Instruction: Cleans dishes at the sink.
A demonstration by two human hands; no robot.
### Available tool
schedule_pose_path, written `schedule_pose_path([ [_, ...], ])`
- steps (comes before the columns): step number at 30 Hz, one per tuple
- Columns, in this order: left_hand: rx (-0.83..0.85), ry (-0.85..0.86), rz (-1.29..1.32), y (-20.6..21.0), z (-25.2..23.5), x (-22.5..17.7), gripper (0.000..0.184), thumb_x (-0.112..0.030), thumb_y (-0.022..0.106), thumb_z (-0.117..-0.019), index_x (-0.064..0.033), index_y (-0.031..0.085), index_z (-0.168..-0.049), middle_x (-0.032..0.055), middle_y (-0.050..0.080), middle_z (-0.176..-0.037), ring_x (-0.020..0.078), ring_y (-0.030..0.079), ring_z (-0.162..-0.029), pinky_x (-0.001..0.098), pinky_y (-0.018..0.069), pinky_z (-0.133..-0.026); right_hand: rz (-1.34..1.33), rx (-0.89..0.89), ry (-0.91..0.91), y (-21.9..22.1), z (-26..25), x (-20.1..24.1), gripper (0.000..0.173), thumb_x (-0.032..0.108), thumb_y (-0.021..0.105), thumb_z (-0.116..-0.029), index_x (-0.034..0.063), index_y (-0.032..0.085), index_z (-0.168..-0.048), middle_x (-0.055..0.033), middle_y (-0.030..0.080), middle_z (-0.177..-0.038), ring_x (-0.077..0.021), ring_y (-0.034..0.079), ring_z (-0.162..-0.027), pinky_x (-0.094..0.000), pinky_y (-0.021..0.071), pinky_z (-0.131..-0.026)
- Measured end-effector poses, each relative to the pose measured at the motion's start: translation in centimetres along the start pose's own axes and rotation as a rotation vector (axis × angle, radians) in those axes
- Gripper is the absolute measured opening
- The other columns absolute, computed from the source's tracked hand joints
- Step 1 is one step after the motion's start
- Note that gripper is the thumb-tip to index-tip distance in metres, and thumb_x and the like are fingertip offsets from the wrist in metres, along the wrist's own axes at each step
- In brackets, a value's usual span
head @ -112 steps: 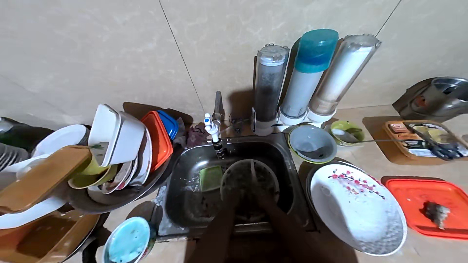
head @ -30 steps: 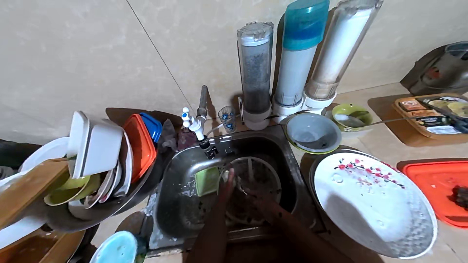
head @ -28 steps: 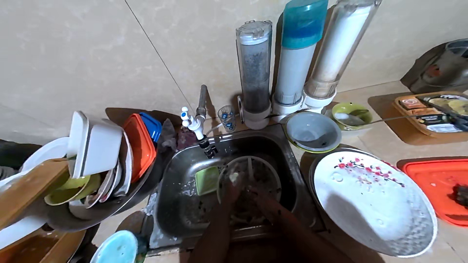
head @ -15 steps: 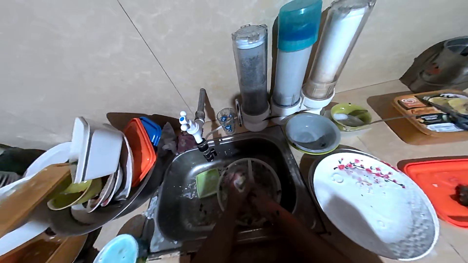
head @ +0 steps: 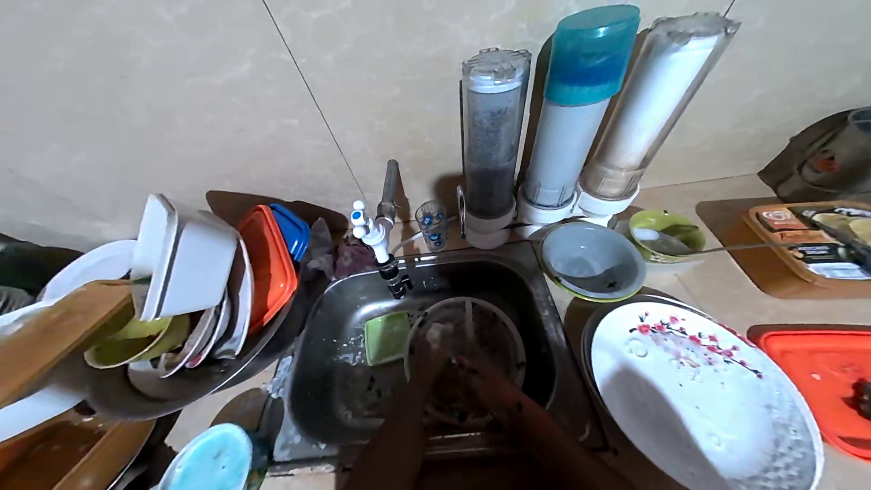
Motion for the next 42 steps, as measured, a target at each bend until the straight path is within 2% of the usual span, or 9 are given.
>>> schedule_pose_path([
  [3, 0.025, 0.103, -0.095, 0.5, 1.8, -2.3, 0.041, -0.016, 0.066, -0.0969, 0.0135, 0.062, -0.125, 0.0302, 0.064, -0.128, 0.0373, 0.062, -0.123, 0.0456, 0.0461, -0.110, 0.014, -0.022, 0.007, -0.2, -0.3, -0.4, 0.034, 0.014, 0.042, -0.1098, -0.0013, 0.050, -0.139, -0.0165, 0.060, -0.113, -0.0185, 0.059, -0.090, -0.0357, 0.0520, -0.078],
  [9, -0.064, -0.308, 0.324, -1.8, 0.4, 0.2, 0.044, -0.023, 0.048, -0.1093, 0.0097, 0.052, -0.138, 0.0233, 0.062, -0.129, 0.0234, 0.061, -0.113, 0.0398, 0.0487, -0.102, 0.107, 0.123, -0.054, 0.7, -0.3, -0.3, 0.046, 0.024, 0.038, -0.1115, 0.0110, 0.039, -0.155, -0.0080, 0.056, -0.090, -0.0142, 0.050, -0.065, -0.0330, 0.0469, -0.061],
  [14, -0.170, -0.333, 1.030, 0.1, 0.2, 2.0, 0.039, -0.033, 0.029, -0.1130, -0.0123, 0.054, -0.094, -0.0040, 0.057, -0.063, 0.0040, 0.056, -0.050, 0.0206, 0.0510, -0.047, -0.041, 0.104, -0.118, 1.2, 0.1, 0.5, 0.040, 0.021, 0.039, -0.1111, 0.0044, 0.046, -0.147, -0.0005, 0.049, -0.078, -0.0088, 0.046, -0.057, -0.0270, 0.0447, -0.054],
  [16, -0.184, -0.334, 0.936, 0.8, 1.1, 1.2, 0.040, -0.034, 0.029, -0.1133, -0.0095, 0.056, -0.096, -0.0038, 0.059, -0.067, 0.0036, 0.058, -0.056, 0.0209, 0.0529, -0.053, 0.016, -0.029, -0.159, 0.7, 0.5, 1.5, 0.036, 0.019, 0.039, -0.1109, 0.0008, 0.051, -0.139, -0.0044, 0.053, -0.085, -0.0104, 0.051, -0.065, -0.0282, 0.0479, -0.060],
  [20, -0.036, -0.393, 0.592, 2.6, 2.7, -1.5, 0.039, -0.034, 0.040, -0.1114, -0.0025, 0.061, -0.120, 0.0029, 0.063, -0.086, 0.0076, 0.059, -0.069, 0.0261, 0.0531, -0.066, 0.279, -0.213, -0.293, -0.7, 0.8, 3.2, 0.040, 0.005, 0.043, -0.1072, -0.0094, 0.049, -0.143, -0.0288, 0.051, -0.146, -0.0347, 0.051, -0.137, -0.0433, 0.0378, -0.117],
  [29, -0.183, 0.163, -0.047, 1.8, 1.8, -3.3, 0.045, -0.013, 0.062, -0.0981, 0.0126, 0.057, -0.134, 0.0312, 0.056, -0.141, 0.0402, 0.055, -0.133, 0.0480, 0.0428, -0.114, 0.350, -0.103, -0.251, -0.5, 0.0, 1.1, 0.037, 0.008, 0.054, -0.1026, -0.0092, 0.055, -0.135, -0.0267, 0.062, -0.129, -0.0329, 0.061, -0.121, -0.0455, 0.0466, -0.108],
  [35, -0.068, -0.170, 0.379, 2.2, 0.4, -1.6, 0.040, -0.002, 0.055, -0.1021, 0.0103, 0.045, -0.139, 0.0226, 0.065, -0.123, 0.0216, 0.071, -0.099, 0.0353, 0.0605, -0.086, 0.282, -0.160, -0.108, -0.4, 0.1, 0.8, 0.042, 0.020, 0.039, -0.1115, -0.0062, 0.049, -0.143, -0.0274, 0.060, -0.133, -0.0351, 0.061, -0.122, -0.0474, 0.0456, -0.108],
  [39, -0.047, -0.229, 0.655, 2.0, 0.3, -0.6, 0.030, -0.010, 0.043, -0.1089, 0.0065, 0.052, -0.132, 0.0127, 0.071, -0.107, 0.0157, 0.072, -0.090, 0.0325, 0.0613, -0.082, -0.319, -0.064, -0.017, -0.7, -0.5, 0.0, 0.024, 0.018, 0.040, -0.1112, 0.0034, 0.046, -0.130, -0.0004, 0.049, -0.084, -0.0061, 0.046, -0.058, -0.0214, 0.0438, -0.053],
  [42, -0.057, -0.314, 0.313, 1.4, 0.8, -1.0, 0.041, -0.021, 0.055, -0.1070, 0.0050, 0.052, -0.138, 0.0188, 0.065, -0.121, 0.0213, 0.065, -0.106, 0.0379, 0.0535, -0.095, -0.138, -0.105, -0.022, -1.3, -0.2, 0.5, 0.032, 0.012, 0.041, -0.1101, 0.0002, 0.048, -0.139, -0.0103, 0.057, -0.102, -0.0150, 0.054, -0.079, -0.0304, 0.0479, -0.068],
])
Point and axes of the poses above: each hand's wrist, its own z-axis away from the middle knuckle, its own y-axis out of the palm, x = y × z, the point moved 6 cm from there along -z, towards the middle knuckle
